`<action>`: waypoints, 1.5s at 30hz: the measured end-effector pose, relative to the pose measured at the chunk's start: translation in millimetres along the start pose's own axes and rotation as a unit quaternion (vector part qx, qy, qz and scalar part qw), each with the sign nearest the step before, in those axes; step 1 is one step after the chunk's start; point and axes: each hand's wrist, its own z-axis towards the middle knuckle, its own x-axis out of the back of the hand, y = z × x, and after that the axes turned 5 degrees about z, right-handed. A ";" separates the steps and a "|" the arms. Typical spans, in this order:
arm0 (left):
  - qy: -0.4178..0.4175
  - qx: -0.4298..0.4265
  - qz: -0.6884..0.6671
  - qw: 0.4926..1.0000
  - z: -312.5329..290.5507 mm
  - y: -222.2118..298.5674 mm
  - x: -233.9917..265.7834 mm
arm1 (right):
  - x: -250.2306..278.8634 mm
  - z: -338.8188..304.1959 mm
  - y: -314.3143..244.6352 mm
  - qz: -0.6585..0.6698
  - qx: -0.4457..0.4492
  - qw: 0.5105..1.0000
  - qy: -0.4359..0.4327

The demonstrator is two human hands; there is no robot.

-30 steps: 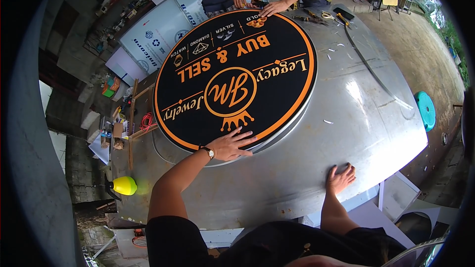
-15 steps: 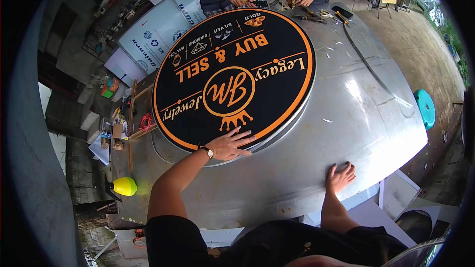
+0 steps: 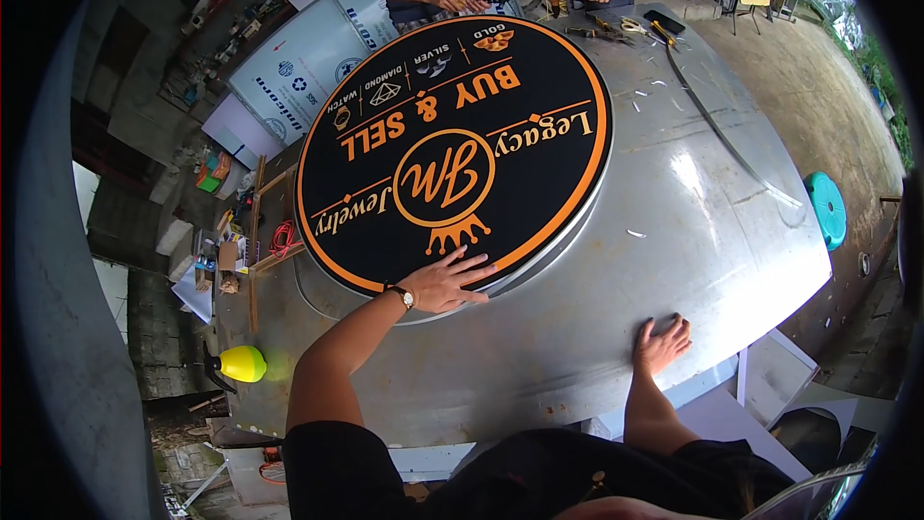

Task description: Collaboratively assembling a circular sign for a jewelry store on a metal table.

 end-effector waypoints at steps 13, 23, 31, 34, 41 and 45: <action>-0.003 0.003 -0.003 1.000 0.4 0.6 1.9 | 0.9 0.2 -0.5 0.004 -0.001 1.000 0.004; -0.012 0.006 -0.003 1.000 -0.1 0.1 -0.1 | -0.2 -0.1 -1.0 0.004 -0.004 1.000 0.010; -0.014 0.007 0.000 1.000 0.1 -0.1 -0.8 | 1.8 -0.1 -1.5 0.007 0.003 1.000 0.008; -0.019 -0.001 0.014 1.000 -0.2 0.1 0.6 | 1.9 -0.1 -1.7 0.006 0.009 1.000 0.013; -0.013 0.006 0.004 1.000 -0.1 0.2 -0.1 | 1.5 0.1 -1.5 0.006 0.006 1.000 0.012; -0.013 0.006 0.008 1.000 0.3 0.2 0.4 | 0.3 0.4 -0.8 0.004 0.005 1.000 0.014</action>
